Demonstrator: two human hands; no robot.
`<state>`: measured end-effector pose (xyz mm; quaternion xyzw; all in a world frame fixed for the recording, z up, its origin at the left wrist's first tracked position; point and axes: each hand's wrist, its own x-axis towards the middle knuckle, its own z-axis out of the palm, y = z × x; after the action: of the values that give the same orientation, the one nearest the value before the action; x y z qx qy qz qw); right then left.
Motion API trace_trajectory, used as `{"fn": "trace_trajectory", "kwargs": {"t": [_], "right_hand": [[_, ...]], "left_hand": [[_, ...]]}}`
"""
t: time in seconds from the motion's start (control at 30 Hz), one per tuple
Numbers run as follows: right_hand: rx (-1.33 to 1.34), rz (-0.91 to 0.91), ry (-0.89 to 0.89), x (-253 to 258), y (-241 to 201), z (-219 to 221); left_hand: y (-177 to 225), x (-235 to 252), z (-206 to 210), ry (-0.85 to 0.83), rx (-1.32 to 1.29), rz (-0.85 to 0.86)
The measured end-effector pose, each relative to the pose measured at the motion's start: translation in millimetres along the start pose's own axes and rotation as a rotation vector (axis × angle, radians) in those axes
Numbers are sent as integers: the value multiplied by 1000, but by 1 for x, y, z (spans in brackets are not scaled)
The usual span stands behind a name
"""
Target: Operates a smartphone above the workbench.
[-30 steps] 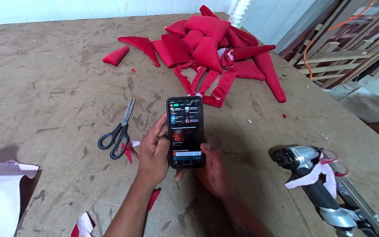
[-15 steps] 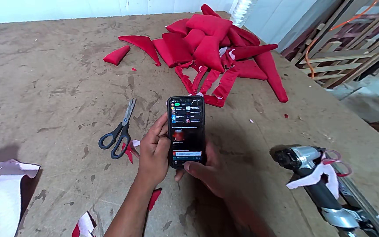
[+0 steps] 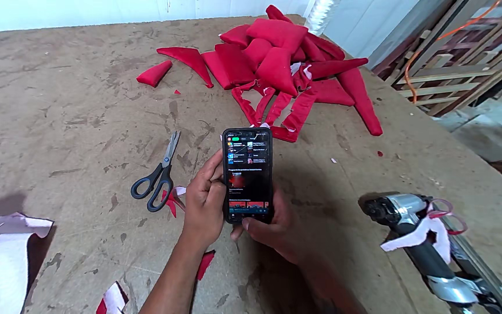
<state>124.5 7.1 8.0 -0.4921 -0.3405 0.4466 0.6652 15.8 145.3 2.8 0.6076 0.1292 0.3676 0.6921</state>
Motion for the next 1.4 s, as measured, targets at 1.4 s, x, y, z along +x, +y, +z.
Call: {"fn": "trace_trajectory", "kwargs": {"t": [1.4], "right_hand": [[-58, -49, -45, -1, 6, -2]], "left_hand": [[3, 2, -9, 225, -30, 258]]}}
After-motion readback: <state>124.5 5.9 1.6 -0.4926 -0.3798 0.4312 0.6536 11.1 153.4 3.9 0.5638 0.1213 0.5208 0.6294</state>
